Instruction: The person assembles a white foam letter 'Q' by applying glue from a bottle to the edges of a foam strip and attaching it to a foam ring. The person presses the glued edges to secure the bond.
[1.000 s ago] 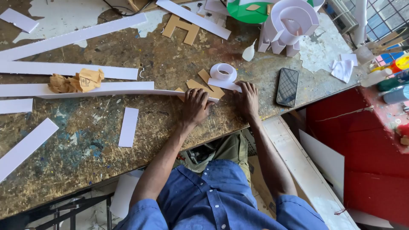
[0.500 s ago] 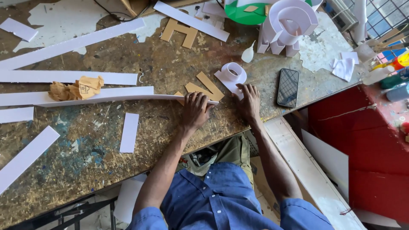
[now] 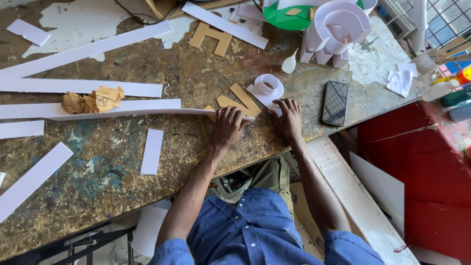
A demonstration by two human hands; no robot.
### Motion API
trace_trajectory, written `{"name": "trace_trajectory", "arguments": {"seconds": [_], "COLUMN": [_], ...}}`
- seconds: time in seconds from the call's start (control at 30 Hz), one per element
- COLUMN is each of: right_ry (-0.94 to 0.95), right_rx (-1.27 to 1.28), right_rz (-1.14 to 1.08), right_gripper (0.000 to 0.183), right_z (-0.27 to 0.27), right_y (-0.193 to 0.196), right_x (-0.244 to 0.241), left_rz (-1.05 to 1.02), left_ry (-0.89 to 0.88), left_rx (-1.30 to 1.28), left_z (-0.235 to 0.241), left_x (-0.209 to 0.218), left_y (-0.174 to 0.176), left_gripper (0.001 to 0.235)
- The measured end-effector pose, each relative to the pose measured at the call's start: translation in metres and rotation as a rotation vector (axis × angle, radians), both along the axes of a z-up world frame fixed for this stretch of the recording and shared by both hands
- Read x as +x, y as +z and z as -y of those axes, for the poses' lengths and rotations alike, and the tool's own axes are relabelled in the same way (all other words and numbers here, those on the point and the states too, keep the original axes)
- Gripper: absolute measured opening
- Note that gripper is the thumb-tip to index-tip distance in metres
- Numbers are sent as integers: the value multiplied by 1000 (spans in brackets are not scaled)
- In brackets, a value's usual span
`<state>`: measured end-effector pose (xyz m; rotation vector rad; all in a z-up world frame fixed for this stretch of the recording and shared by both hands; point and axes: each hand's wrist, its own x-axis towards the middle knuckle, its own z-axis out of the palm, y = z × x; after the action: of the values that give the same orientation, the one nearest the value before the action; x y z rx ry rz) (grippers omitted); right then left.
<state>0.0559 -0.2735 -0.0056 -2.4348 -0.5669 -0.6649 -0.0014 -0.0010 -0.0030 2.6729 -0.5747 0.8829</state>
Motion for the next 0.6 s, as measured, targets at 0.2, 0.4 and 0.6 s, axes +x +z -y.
{"name": "trace_trajectory", "arguments": {"seconds": [0.2, 0.4, 0.6], "right_ry": [-5, 9, 10], "right_rx": [-10, 38, 49], "right_rz": [15, 15, 27], "right_gripper": [36, 41, 41], "right_z": [-2, 0, 2], "right_y": [5, -1, -6], "right_x": [-3, 0, 2], "left_rz": [-17, -52, -9], "left_ry": [-13, -25, -36], "left_rx": [-5, -33, -59], "left_z": [-1, 0, -1], "left_x": [0, -3, -9], "left_y": [-2, 9, 15], "left_gripper": [39, 34, 23]}}
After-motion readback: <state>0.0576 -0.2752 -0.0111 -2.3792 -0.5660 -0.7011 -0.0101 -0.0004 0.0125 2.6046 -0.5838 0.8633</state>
